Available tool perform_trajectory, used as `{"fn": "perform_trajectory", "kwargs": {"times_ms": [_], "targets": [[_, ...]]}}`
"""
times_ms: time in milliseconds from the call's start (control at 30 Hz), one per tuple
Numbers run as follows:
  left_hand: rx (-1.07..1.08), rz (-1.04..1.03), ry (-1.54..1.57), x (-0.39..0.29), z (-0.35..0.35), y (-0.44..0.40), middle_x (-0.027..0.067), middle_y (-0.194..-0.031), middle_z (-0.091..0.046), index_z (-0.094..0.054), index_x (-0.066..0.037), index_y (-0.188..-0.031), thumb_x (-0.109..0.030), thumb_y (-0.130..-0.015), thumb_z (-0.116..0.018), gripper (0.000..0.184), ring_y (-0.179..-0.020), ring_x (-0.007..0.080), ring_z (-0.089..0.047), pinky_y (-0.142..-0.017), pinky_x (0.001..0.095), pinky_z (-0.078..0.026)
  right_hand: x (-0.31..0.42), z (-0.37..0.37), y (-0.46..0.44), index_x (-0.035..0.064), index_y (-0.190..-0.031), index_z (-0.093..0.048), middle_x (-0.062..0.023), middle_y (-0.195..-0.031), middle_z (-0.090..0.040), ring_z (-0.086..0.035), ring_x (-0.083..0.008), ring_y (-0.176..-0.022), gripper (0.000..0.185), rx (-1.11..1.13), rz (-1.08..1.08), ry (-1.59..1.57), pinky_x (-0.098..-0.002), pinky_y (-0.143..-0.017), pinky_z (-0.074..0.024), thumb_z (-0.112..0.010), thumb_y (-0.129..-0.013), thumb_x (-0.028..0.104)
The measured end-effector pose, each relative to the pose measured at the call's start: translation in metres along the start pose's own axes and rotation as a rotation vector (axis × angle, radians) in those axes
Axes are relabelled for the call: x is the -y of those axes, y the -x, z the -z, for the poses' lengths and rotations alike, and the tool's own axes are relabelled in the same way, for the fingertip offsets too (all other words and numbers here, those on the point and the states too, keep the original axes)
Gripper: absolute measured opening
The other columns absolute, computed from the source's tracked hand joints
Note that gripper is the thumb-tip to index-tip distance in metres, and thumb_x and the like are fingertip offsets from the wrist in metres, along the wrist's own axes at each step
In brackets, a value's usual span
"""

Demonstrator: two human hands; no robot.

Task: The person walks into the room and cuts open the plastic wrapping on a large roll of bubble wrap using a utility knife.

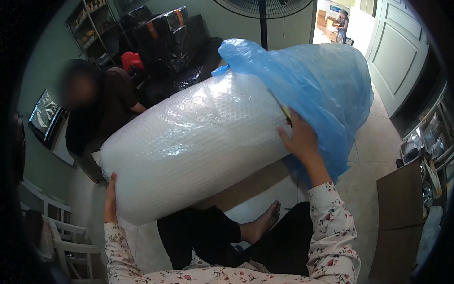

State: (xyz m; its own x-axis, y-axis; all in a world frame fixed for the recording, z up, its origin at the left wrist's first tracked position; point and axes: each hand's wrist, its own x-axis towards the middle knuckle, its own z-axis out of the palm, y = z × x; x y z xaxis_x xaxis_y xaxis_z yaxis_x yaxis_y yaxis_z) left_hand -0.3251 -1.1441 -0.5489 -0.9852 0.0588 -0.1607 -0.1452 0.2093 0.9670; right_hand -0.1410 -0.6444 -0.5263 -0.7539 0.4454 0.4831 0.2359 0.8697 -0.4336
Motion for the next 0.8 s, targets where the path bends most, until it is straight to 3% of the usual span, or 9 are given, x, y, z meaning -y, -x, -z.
{"fn": "perform_trajectory", "kwargs": {"times_ms": [133,200,267,333,400,500,600,800], "targets": [[-0.103,0.090,-0.204,0.007,0.055,-0.026,0.0179,-0.113,-0.046,-0.034,0.010,-0.116,-0.054,-0.071,-0.054,0.082,-0.100,0.0237,-0.049,-0.085,0.0320,-0.037,0.009,-0.012,0.015,0.0017,-0.117,-0.039,-0.0150,-0.094,-0.054,-0.053,-0.0307,-0.085,0.052,0.066,0.070,-0.143,-0.0344,-0.074,-0.0412,-0.055,-0.075,0.028],[-0.347,0.009,-0.517,-0.005,0.057,-0.040,0.0175,-0.113,-0.046,-0.032,0.007,-0.119,-0.044,-0.067,-0.062,0.078,-0.103,0.0248,-0.047,-0.086,0.0327,-0.036,0.008,-0.026,0.024,0.0009,-0.113,-0.042,-0.0178,-0.093,-0.053,-0.052,-0.0316,-0.086,0.050,0.046,0.073,-0.281,-0.0356,-0.076,-0.0402,-0.055,-0.074,0.028],[-0.522,-0.364,-0.784,-0.009,0.046,-0.045,0.0152,-0.112,-0.047,-0.036,0.001,-0.118,-0.029,-0.063,-0.067,0.070,-0.103,0.0280,-0.045,-0.086,0.0340,-0.036,-0.002,-0.031,0.028,0.0000,-0.111,-0.043,-0.0161,-0.091,-0.053,-0.051,-0.0282,-0.087,0.046,0.061,0.033,-0.013,-0.0344,-0.079,-0.0385,-0.057,-0.073,0.022],[-0.727,-0.687,-1.109,-0.054,-0.019,-0.009,0.0125,-0.111,-0.046,-0.040,-0.006,-0.115,-0.021,-0.060,-0.066,0.062,-0.103,0.0301,-0.044,-0.085,0.0353,-0.036,-0.007,-0.035,0.028,-0.0004,-0.111,-0.043,-0.0161,-0.092,-0.052,-0.050,-0.0285,-0.088,0.045,0.047,0.017,-0.082,-0.0348,-0.080,-0.0376,-0.055,-0.073,0.021],[-0.534,-1.107,-1.022,-0.079,-0.075,0.002,0.0102,-0.111,-0.045,-0.042,-0.009,-0.112,-0.023,-0.063,-0.064,0.056,-0.106,0.0278,-0.041,-0.088,0.0381,-0.031,-0.009,-0.041,0.030,-0.0009,-0.110,-0.043,-0.0162,-0.092,-0.052,-0.049,-0.0287,-0.090,0.044,0.034,-0.018,-0.142,-0.0352,-0.081,-0.0368,-0.054,-0.073,0.020],[-0.204,-0.999,-0.980,-0.094,-0.174,0.033,0.0063,-0.120,-0.038,-0.042,-0.014,-0.115,-0.033,-0.067,-0.063,0.056,-0.115,0.0219,-0.032,-0.093,0.0530,-0.016,-0.015,-0.040,0.032,-0.0013,-0.110,-0.043,-0.0160,-0.092,-0.051,-0.049,-0.0283,-0.090,0.043,0.013,0.022,0.010,-0.0349,-0.081,-0.0365,-0.051,-0.073,0.019],[-0.075,-1.111,-1.052,-0.093,-0.242,0.044,0.0073,-0.127,-0.033,-0.039,-0.021,-0.120,-0.046,-0.076,-0.047,0.052,-0.121,0.0277,-0.024,-0.097,0.0534,-0.007,-0.012,-0.034,0.031,-0.0009,-0.111,-0.042,-0.0162,-0.093,-0.051,-0.049,-0.0284,-0.090,0.043,0.016,0.054,0.070,-0.0348,-0.080,-0.0369,-0.051,-0.073,0.018],[-0.023,-0.909,-1.217,-0.064,-0.262,0.014,0.0065,-0.129,-0.030,-0.039,-0.021,-0.120,-0.051,-0.075,-0.043,0.054,-0.123,0.0279,-0.020,-0.097,0.0523,-0.010,0.002,-0.022,0.040,-0.0021,-0.104,-0.045,-0.0168,-0.089,-0.052,-0.051,-0.0279,-0.084,0.033,0.085,0.021,-0.056,-0.0344,-0.075,-0.0388,-0.049,-0.076,0.017]]}}
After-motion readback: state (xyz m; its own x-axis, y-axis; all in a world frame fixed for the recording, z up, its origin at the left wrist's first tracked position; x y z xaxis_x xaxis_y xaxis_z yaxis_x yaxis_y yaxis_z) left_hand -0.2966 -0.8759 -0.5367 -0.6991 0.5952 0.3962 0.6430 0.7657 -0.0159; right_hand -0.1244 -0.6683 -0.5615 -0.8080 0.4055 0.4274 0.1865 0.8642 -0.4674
